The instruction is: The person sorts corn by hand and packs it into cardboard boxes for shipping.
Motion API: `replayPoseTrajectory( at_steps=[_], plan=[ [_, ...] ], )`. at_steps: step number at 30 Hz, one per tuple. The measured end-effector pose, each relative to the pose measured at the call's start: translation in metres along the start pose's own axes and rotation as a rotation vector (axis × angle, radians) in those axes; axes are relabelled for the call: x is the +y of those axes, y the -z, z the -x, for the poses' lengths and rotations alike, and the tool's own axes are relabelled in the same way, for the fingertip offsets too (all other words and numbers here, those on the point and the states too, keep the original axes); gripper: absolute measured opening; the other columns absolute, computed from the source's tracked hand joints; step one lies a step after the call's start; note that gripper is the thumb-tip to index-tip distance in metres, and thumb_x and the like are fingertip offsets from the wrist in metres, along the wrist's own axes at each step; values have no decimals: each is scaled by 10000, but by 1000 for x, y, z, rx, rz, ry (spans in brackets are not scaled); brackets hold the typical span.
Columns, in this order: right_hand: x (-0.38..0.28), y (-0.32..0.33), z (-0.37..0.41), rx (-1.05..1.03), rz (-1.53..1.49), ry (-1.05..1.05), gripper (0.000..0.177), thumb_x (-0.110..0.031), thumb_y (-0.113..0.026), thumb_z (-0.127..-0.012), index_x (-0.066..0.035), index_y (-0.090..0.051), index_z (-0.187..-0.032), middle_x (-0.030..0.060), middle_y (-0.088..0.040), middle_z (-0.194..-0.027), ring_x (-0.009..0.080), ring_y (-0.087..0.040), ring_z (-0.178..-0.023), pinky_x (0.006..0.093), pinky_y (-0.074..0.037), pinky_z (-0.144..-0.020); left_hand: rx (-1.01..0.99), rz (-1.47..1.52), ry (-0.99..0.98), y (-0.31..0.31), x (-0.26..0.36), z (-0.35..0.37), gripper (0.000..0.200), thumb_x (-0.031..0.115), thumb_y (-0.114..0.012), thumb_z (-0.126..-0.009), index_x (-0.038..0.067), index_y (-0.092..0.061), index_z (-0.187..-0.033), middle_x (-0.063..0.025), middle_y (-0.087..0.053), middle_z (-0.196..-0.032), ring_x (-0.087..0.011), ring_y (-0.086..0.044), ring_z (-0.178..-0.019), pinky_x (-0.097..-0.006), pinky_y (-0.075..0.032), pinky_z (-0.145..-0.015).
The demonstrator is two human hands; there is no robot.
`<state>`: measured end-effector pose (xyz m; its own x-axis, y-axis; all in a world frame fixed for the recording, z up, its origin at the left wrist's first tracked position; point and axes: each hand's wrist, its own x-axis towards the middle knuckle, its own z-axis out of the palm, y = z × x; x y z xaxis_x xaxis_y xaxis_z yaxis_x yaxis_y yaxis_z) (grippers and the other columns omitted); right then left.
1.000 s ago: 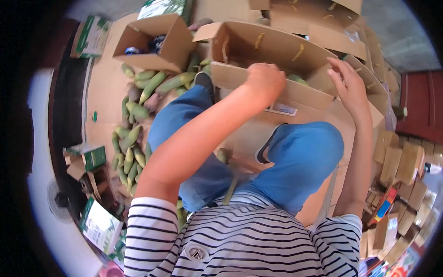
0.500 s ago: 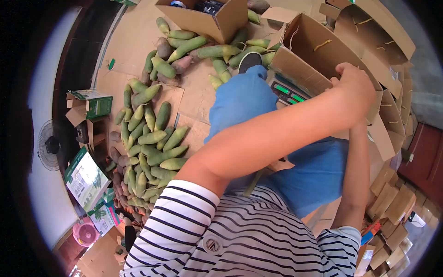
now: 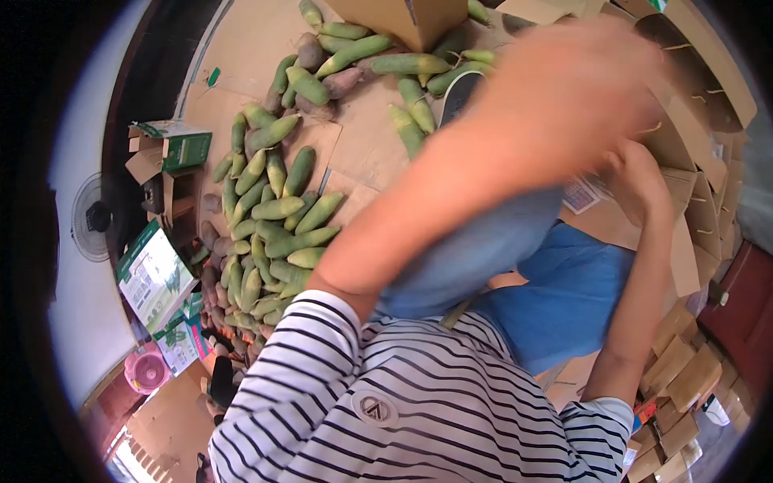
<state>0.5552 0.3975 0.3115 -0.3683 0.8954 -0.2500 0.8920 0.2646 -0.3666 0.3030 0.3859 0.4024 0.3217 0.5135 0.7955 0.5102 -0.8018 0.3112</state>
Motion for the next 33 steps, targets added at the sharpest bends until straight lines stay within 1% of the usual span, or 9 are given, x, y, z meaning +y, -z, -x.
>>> replayPoseTrajectory(
  at_steps=[2, 4, 7, 12, 15, 18, 19, 24, 33],
  plan=[
    [-9, 7, -7, -114, 3, -49, 273, -167, -560, -863, 34, -520, -1042, 255, -571, -962, 401, -532, -921, 405, -424, -788, -1, 34, 472, 18, -30, 73, 223, 172, -631, -785, 58, -577, -968, -127, -580, -876, -328, -573, -785, -404, -470, -651],
    [4, 4, -12, -145, 52, -10, 293, -163, -562, -862, 29, -521, -1079, 246, -580, -982, 395, -540, -942, 403, -422, -803, -317, -94, 820, 29, -49, 169, 292, 178, -629, -793, 37, -536, -1032, -189, -564, -900, -372, -568, -816, -435, -465, -678],
    [18, -3, -13, -130, 4, 16, 301, -152, -554, -866, 22, -521, -1110, 231, -591, -1000, 385, -547, -949, 395, -420, -817, -949, -351, 992, 52, -45, 327, 307, 210, -639, -768, 41, -530, -1000, -190, -561, -949, -361, -571, -894, -454, -480, -732],
    [-4, 7, -10, -165, -78, 6, 291, -134, -542, -869, 16, -526, -1118, 213, -602, -1000, 363, -559, -938, 379, -420, -827, -1205, -614, 1231, 111, -27, 458, 347, 231, -659, -741, 63, -523, -1013, -152, -562, -986, -332, -569, -935, -453, -492, -724],
    [-7, 7, -12, -199, -81, -16, 279, -124, -538, -870, 16, -529, -1112, 210, -603, -994, 358, -558, -928, 374, -421, -826, -1289, -736, 1320, 133, -46, 480, 410, 237, -659, -755, 95, -515, -1112, -125, -520, -1157, -288, -501, -1104, -429, -464, -832],
    [-8, 6, -14, -226, -83, -18, 296, -137, -538, -876, 19, -521, -1126, 207, -602, -1009, 343, -563, -940, 360, -423, -831, -1108, -860, 1050, 144, -59, 486, 428, 165, -604, -734, 82, -497, -1140, -113, -527, -1134, -299, -524, -1061, -444, -462, -833],
    [-7, 8, -13, -227, -82, -17, 307, -145, -538, -879, 21, -516, -1135, 207, -602, -1017, 336, -566, -948, 355, -424, -834, -1228, -821, 1111, 142, -70, 495, 623, 210, -705, -715, 113, -410, -1255, -121, -465, -1275, -293, -479, -1141, -442, -446, -862],
    [9, 4, -12, -163, -9, 21, 282, -139, -551, -870, 24, -533, -1099, 211, -605, -973, 331, -576, -905, 354, -432, -815, -1357, -733, 1292, 127, -88, 516, 481, 176, -610, -795, 129, -422, -1235, -101, -510, -1184, -276, -490, -1119, -450, -451, -836],
    [-9, 5, -3, -42, 123, 18, 339, -222, -557, -865, 26, -546, -1096, 229, -595, -983, 387, -547, -947, 424, -436, -815, -1442, -832, 1040, 106, -64, 536, 274, 161, -562, -807, 112, -518, -1074, -69, -554, -1030, -270, -558, -960, -448, -468, -774]
  ],
)
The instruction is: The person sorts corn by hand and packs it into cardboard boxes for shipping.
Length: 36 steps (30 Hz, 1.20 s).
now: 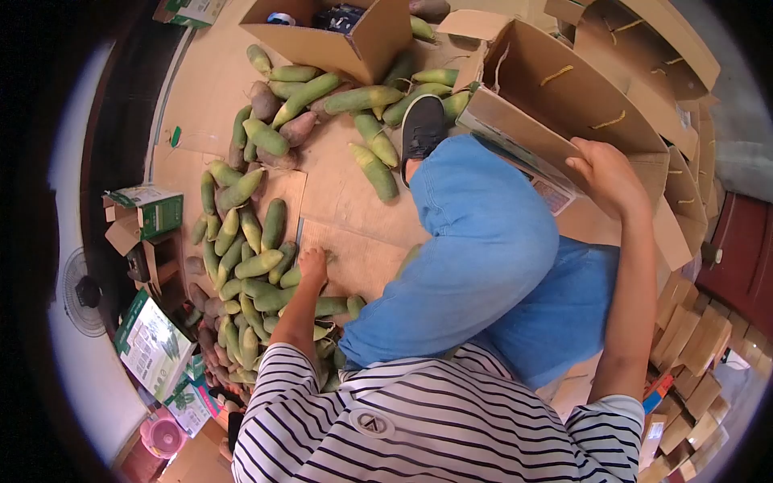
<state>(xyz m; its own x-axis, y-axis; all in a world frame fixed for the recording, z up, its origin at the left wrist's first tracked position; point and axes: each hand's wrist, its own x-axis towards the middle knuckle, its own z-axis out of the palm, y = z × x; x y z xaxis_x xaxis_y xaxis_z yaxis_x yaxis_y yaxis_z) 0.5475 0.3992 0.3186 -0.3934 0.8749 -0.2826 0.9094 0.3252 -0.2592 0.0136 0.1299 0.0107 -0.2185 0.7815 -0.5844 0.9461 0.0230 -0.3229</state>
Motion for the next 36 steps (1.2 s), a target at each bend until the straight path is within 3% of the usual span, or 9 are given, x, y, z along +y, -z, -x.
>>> replayPoseTrajectory(
  at_steps=[3, 12, 15, 19, 23, 25, 29, 34, 36],
  plan=[
    [1, 2, 0, 16, 0, 20, 329, -220, -563, -856, 15, -557, -1086, 219, -602, -971, 385, -551, -939, 434, -440, -813, -51, 109, -83, 19, -11, 10, 325, 134, -623, -756, 94, -507, -1057, -89, -564, -1034, -284, -566, -957, -442, -472, -781],
    [-4, 8, 3, -41, 30, -33, 241, -192, -596, -829, 3, -582, -971, 207, -613, -909, 374, -564, -930, 451, -446, -790, 620, 896, -73, 137, 16, 46, 502, 53, -651, -769, -18, -433, -1215, -169, -541, -1086, -293, -548, -991, -358, -447, -860],
    [2, 2, 2, -46, 9, -50, 216, -190, -592, -832, 2, -577, -929, 199, -614, -892, 367, -570, -924, 450, -450, -783, 588, 1514, -133, 228, 46, 51, 462, 21, -627, -810, -30, -433, -1226, -159, -522, -1161, -229, -528, -1055, -317, -427, -901],
    [4, -4, 0, -54, 21, -50, 200, -179, -590, -831, -1, -582, -922, 193, -619, -891, 363, -576, -916, 447, -455, -782, 1046, 1614, -417, 374, 73, 83, 495, -17, -623, -819, -26, -395, -1259, -151, -484, -1226, -224, -517, -1092, -351, -418, -955],
    [1, -1, 3, -33, 45, -30, 178, -160, -589, -823, -6, -588, -912, 196, -622, -886, 365, -584, -903, 451, -460, -769, 1228, 1923, -687, 475, 105, 104, 530, -37, -619, -813, -21, -365, -1278, -150, -488, -1219, -231, -520, -1095, -367, -428, -952],
    [1, -1, 3, -22, 53, -26, 193, -166, -590, -821, -6, -584, -930, 202, -618, -872, 369, -582, -891, 453, -460, -753, 1169, 1909, -822, 502, 126, 98, 524, -38, -628, -804, -17, -378, -1264, -137, -497, -1204, -216, -530, -1068, -340, -455, -913],
    [7, -6, 4, 5, 63, -3, 237, -184, -596, -819, -4, -579, -972, 210, -609, -854, 377, -573, -877, 455, -454, -734, 751, 1819, -970, 507, 179, 57, 408, 45, -633, -821, -4, -453, -1183, -122, -538, -1129, -188, -553, -1016, -290, -469, -846],
    [1, -2, 4, -19, 48, -42, 251, -177, -595, -815, -15, -581, -1007, 196, -611, -882, 376, -568, -886, 458, -445, -757, 748, 1560, -659, 441, 168, 27, 323, 121, -615, -859, 16, -510, -1145, -100, -585, -1056, -174, -572, -981, -279, -470, -805],
    [-6, -1, 4, -35, 49, -34, 209, -167, -590, -815, -12, -579, -954, 212, -609, -859, 385, -573, -884, 463, -452, -754, 620, 1492, -560, 391, 151, 13, 316, 142, -622, -851, 7, -526, -1120, -107, -597, -1031, -183, -584, -966, -299, -476, -790]
  ],
)
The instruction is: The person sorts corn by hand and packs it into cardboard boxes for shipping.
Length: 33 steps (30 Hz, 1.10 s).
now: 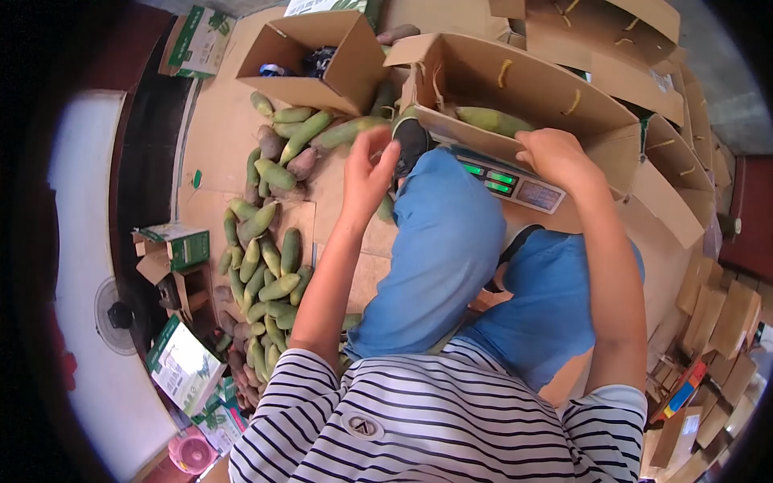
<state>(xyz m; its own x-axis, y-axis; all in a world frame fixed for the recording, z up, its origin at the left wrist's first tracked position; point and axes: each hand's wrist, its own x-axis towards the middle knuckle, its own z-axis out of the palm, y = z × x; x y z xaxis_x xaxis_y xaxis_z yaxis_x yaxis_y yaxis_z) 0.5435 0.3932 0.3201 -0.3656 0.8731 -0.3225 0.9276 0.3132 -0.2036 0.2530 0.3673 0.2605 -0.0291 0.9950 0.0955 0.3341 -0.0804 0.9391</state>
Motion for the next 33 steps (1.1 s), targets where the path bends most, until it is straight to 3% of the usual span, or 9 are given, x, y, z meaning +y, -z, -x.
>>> replayPoseTrajectory(
  at_steps=[7, 11, 14, 18, 20, 21, 28, 31, 33],
  plan=[
    [-9, 6, 1, 29, 1, 14, 223, -165, -570, -844, -17, -575, -1011, 213, -602, -963, 388, -549, -946, 450, -437, -802, -353, -466, 328, 57, -129, 122, 378, 224, -650, -799, 16, -549, -1099, -191, -604, -1004, -275, -606, -907, -392, -480, -782],
    [-11, 4, 3, 43, -130, -1, 223, -144, -547, -860, -12, -551, -1039, 227, -580, -947, 398, -527, -924, 443, -418, -780, -597, -1011, 589, 88, -163, 192, 377, 274, -664, -776, 44, -534, -1045, -177, -564, -1048, -334, -559, -990, -434, -471, -803],
    [-10, 7, -4, -54, -148, -26, 214, -152, -534, -869, -14, -552, -1032, 227, -578, -938, 396, -531, -914, 433, -418, -760, -491, -1127, 702, 122, -209, 244, 381, 279, -680, -749, 59, -521, -1017, -152, -541, -1040, -326, -548, -992, -435, -476, -788],
    [-3, 4, -7, -46, -57, -15, 316, -185, -563, -870, 10, -531, -1116, 231, -589, -966, 381, -556, -915, 406, -428, -777, -277, -1430, 546, 185, -204, 248, 309, 232, -657, -747, 87, -513, -979, -116, -521, -1022, -294, -540, -985, -421, -468, -773],
    [5, -5, -6, 9, -53, 10, 333, -195, -566, -869, 17, -527, -1123, 231, -592, -974, 381, -560, -918, 402, -431, -785, -261, -1647, 527, 224, -244, 253, 341, 143, -587, -788, 106, -494, -1114, -89, -484, -1197, -259, -460, -1147, -419, -437, -847],
    [5, -5, -7, 0, -39, -1, 318, -190, -562, -867, 6, -536, -1116, 221, -596, -982, 381, -556, -929, 406, -433, -788, -209, -1685, 459, 239, -250, 251, 354, 152, -572, -801, 109, -489, -1142, -85, -472, -1250, -254, -450, -1175, -427, -435, -857],
    [-4, 4, -8, -60, -62, -22, 335, -201, -584, -856, -5, -557, -1126, 197, -598, -1066, 371, -547, -1005, 386, -442, -841, -542, -1514, 769, 283, -293, 246, 466, 291, -514, -884, 145, -417, -1316, -101, -463, -1302, -290, -417, -1229, -456, -394, -925],
    [2, -3, -3, 44, 24, 10, 341, -241, -566, -863, -21, -566, -1123, 193, -594, -1089, 362, -546, -1019, 417, -439, -869, -489, -1568, 759, 273, -292, 242, 327, 272, -627, -813, 132, -554, -1099, -96, -491, -1214, -271, -460, -1151, -414, -411, -909],
    [-1, 0, -3, 75, -1, 10, 302, -236, -571, -848, -25, -575, -1063, 189, -607, -1012, 368, -553, -972, 435, -442, -819, -572, -1572, 796, 269, -274, 232, 350, 225, -645, -801, 115, -523, -1110, -100, -495, -1190, -277, -469, -1127, -427, -414, -899]
  ],
)
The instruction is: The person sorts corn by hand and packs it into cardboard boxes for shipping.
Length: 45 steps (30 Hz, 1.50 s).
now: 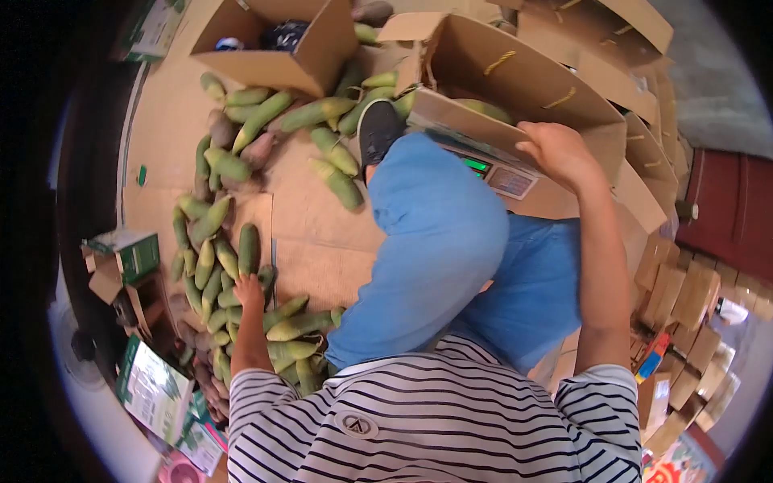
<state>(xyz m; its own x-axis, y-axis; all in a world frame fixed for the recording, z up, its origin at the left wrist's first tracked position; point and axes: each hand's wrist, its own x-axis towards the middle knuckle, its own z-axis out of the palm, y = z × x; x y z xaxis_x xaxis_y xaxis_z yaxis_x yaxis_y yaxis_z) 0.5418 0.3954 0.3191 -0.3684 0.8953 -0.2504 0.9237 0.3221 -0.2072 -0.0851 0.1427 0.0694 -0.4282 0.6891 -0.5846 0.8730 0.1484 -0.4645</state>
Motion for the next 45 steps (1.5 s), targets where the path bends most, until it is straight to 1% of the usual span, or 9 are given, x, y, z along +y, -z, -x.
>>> replayPoseTrajectory(
  at_steps=[9, 15, 19, 24, 27, 30, 32, 39, 45],
  plan=[
    [-5, 6, 3, -15, 24, 6, 292, -226, -575, -844, -6, -579, -1037, 191, -616, -947, 356, -564, -933, 432, -445, -794, 340, 326, -251, 10, 14, 55, 498, 117, -700, -711, 27, -440, -1126, -172, -510, -1135, -348, -500, -1053, -397, -455, -845],
    [-2, 4, 2, -68, -13, -40, 222, -205, -606, -811, -19, -594, -931, 159, -629, -869, 343, -586, -897, 436, -463, -759, 692, 768, -102, 64, 53, 79, 425, 174, -627, -840, -21, -449, -1173, -188, -538, -1119, -324, -554, -991, -357, -460, -824],
    [5, -4, 3, -41, -21, -31, 224, -199, -611, -812, -19, -598, -944, 162, -630, -875, 339, -589, -906, 435, -464, -762, 362, 2025, -221, 157, 75, 74, 347, 151, -536, -921, -12, -438, -1211, -101, -517, -1171, -180, -522, -1065, -309, -462, -872],
    [4, -4, 2, -88, 4, -23, 256, -193, -609, -817, -19, -590, -1004, 172, -632, -870, 345, -592, -888, 437, -465, -755, 853, 2070, -677, 362, 142, 140, 291, 143, -511, -929, -56, -447, -1132, -168, -537, -1147, -237, -552, -1047, -379, -466, -903],
    [1, -2, 2, -95, 0, -72, 194, -205, -619, -810, -31, -618, -895, 154, -638, -900, 335, -601, -911, 429, -477, -756, 762, 2270, -984, 429, 185, 154, 246, 164, -500, -937, -27, -481, -1091, -138, -527, -1155, -224, -535, -1062, -445, -465, -935],
    [5, -11, 3, -1, -4, -28, 190, -200, -617, -810, -35, -621, -905, 156, -641, -898, 337, -604, -907, 432, -479, -755, 550, 1994, -1056, 456, 226, 144, 280, 182, -517, -934, -18, -489, -1127, -113, -538, -1136, -198, -546, -1023, -397, -467, -925],
    [4, -8, 1, -51, -3, -43, 186, -192, -614, -809, -40, -625, -917, 161, -642, -904, 340, -606, -910, 434, -479, -755, 393, 2012, -980, 448, 239, 140, 269, 175, -531, -927, -10, -520, -1122, -96, -574, -1097, -159, -553, -1013, -302, -458, -870],
    [12, -9, -4, -72, 99, -51, 240, -253, -563, -844, -49, -570, -972, 178, -631, -924, 364, -598, -906, 463, -479, -754, 429, 1073, -606, 233, 189, 64, 316, 199, -628, -837, -7, -553, -1065, -187, -609, -1036, -288, -610, -934, -376, -487, -794],
    [17, -16, -2, 61, 69, 93, 322, -234, -547, -874, -16, -538, -1110, 221, -602, -994, 390, -555, -961, 457, -448, -794, 103, 527, -189, 73, 64, 87, 294, 260, -625, -797, 3, -559, -925, -238, -608, -953, -386, -584, -907, -422, -476, -737]
  ],
)
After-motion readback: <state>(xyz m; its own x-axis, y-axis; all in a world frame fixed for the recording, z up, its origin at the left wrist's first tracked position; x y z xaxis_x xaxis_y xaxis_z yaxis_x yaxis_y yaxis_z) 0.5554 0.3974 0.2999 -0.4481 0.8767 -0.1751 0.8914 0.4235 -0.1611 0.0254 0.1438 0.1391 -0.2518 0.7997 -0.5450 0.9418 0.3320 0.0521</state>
